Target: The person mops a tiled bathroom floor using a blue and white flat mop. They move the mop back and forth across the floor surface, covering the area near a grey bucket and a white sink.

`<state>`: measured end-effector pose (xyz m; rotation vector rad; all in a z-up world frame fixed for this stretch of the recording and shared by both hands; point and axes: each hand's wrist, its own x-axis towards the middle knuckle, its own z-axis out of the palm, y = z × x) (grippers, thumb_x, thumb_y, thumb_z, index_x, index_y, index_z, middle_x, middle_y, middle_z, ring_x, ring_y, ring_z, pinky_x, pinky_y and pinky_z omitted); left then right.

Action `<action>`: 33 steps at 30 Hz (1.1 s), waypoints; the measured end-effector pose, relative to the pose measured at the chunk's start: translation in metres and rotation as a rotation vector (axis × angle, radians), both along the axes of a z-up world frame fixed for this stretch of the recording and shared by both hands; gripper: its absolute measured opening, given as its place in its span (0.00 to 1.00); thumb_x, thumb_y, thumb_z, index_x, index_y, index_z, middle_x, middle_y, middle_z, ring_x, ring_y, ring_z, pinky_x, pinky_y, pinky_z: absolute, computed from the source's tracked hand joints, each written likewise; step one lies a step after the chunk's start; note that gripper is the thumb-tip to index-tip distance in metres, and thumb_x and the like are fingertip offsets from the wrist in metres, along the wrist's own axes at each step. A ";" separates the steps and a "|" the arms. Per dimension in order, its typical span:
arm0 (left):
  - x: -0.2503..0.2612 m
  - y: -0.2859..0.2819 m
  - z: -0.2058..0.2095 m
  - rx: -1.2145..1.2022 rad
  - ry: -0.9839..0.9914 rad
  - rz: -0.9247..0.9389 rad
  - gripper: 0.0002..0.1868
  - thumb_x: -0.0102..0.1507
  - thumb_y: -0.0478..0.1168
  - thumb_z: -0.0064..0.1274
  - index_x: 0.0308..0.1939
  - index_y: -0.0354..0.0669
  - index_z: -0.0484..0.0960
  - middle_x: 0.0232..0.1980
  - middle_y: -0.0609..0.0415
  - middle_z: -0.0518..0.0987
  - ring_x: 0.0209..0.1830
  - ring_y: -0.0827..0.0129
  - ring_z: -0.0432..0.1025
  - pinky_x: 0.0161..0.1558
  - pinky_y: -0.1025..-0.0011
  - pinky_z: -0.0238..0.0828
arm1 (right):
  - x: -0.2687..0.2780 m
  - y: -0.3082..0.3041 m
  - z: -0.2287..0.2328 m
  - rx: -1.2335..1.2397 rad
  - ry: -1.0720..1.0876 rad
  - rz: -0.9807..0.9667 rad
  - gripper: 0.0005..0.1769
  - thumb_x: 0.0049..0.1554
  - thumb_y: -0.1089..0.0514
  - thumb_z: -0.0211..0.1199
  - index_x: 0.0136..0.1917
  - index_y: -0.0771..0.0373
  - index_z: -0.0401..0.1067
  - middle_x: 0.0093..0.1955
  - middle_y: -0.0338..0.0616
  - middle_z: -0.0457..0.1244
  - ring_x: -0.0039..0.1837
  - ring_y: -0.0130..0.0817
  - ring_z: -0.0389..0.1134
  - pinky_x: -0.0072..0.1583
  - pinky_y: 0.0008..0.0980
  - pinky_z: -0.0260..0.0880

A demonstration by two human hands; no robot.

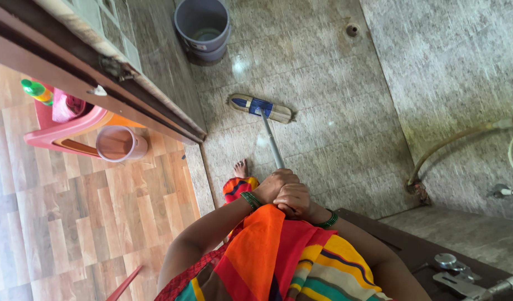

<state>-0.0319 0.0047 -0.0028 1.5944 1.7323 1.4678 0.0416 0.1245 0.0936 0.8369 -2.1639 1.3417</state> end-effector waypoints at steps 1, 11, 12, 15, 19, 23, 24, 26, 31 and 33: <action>-0.008 0.003 0.003 0.030 0.014 -0.015 0.09 0.56 0.41 0.56 0.39 0.46 0.79 0.41 0.58 0.77 0.46 0.62 0.72 0.58 0.64 0.66 | -0.004 0.003 -0.005 -0.002 -0.004 -0.015 0.10 0.61 0.59 0.62 0.39 0.65 0.72 0.34 0.45 0.66 0.37 0.38 0.70 0.40 0.35 0.69; -0.136 0.072 -0.083 -0.310 0.454 -0.023 0.06 0.67 0.43 0.56 0.39 0.47 0.79 0.39 0.57 0.78 0.44 0.66 0.73 0.58 0.64 0.68 | -0.104 0.056 -0.124 0.294 -0.153 -0.184 0.10 0.62 0.61 0.63 0.38 0.62 0.71 0.32 0.42 0.64 0.33 0.35 0.66 0.35 0.32 0.68; -0.154 0.079 -0.086 -0.444 0.371 -0.014 0.08 0.71 0.45 0.51 0.41 0.47 0.79 0.41 0.56 0.78 0.47 0.66 0.74 0.60 0.67 0.70 | -0.119 0.064 -0.137 0.361 -0.237 -0.189 0.09 0.60 0.61 0.65 0.37 0.62 0.73 0.30 0.41 0.64 0.30 0.33 0.65 0.32 0.31 0.66; -0.203 0.096 -0.079 -0.480 0.319 0.050 0.09 0.68 0.46 0.50 0.39 0.47 0.80 0.45 0.54 0.81 0.59 0.59 0.73 0.67 0.61 0.63 | -0.156 0.074 -0.157 0.467 -0.158 -0.281 0.09 0.60 0.56 0.67 0.43 0.63 0.72 0.39 0.45 0.64 0.37 0.34 0.66 0.38 0.31 0.69; -0.214 0.095 -0.075 -0.505 0.293 0.053 0.09 0.62 0.46 0.51 0.37 0.47 0.81 0.53 0.53 0.81 0.72 0.52 0.62 0.68 0.56 0.53 | -0.165 0.059 -0.152 0.466 -0.173 -0.409 0.09 0.59 0.58 0.67 0.43 0.65 0.71 0.41 0.45 0.64 0.41 0.37 0.66 0.43 0.34 0.69; -0.172 0.072 -0.082 -0.491 0.323 0.045 0.07 0.63 0.44 0.53 0.39 0.47 0.80 0.51 0.56 0.81 0.72 0.58 0.65 0.75 0.59 0.53 | -0.123 0.042 -0.134 0.389 -0.249 -0.303 0.08 0.58 0.58 0.68 0.43 0.64 0.73 0.40 0.44 0.65 0.40 0.36 0.68 0.43 0.33 0.70; -0.156 0.068 -0.083 -0.464 0.304 0.059 0.06 0.64 0.44 0.54 0.41 0.48 0.81 0.50 0.58 0.81 0.71 0.62 0.67 0.78 0.60 0.55 | -0.111 0.039 -0.128 0.380 -0.284 -0.265 0.08 0.59 0.58 0.69 0.43 0.64 0.73 0.40 0.43 0.66 0.39 0.35 0.68 0.42 0.32 0.70; -0.125 0.061 -0.085 -0.376 0.269 0.097 0.06 0.63 0.42 0.55 0.42 0.48 0.80 0.50 0.57 0.81 0.70 0.61 0.68 0.75 0.62 0.61 | -0.083 0.034 -0.111 0.320 -0.240 -0.267 0.07 0.58 0.58 0.68 0.43 0.63 0.74 0.42 0.43 0.67 0.42 0.35 0.69 0.44 0.33 0.71; -0.058 0.044 -0.056 -0.203 0.156 0.120 0.16 0.52 0.41 0.60 0.42 0.43 0.80 0.48 0.51 0.80 0.64 0.52 0.69 0.58 0.60 0.72 | -0.027 0.032 -0.043 0.201 -0.201 -0.240 0.06 0.57 0.58 0.68 0.44 0.64 0.75 0.43 0.44 0.68 0.43 0.37 0.70 0.45 0.34 0.71; -0.035 0.033 -0.025 -0.100 0.143 0.181 0.17 0.50 0.42 0.60 0.43 0.44 0.80 0.47 0.52 0.81 0.61 0.50 0.72 0.54 0.60 0.73 | -0.012 0.031 -0.016 0.156 -0.216 -0.209 0.06 0.57 0.59 0.68 0.44 0.64 0.75 0.42 0.44 0.68 0.41 0.37 0.69 0.43 0.34 0.70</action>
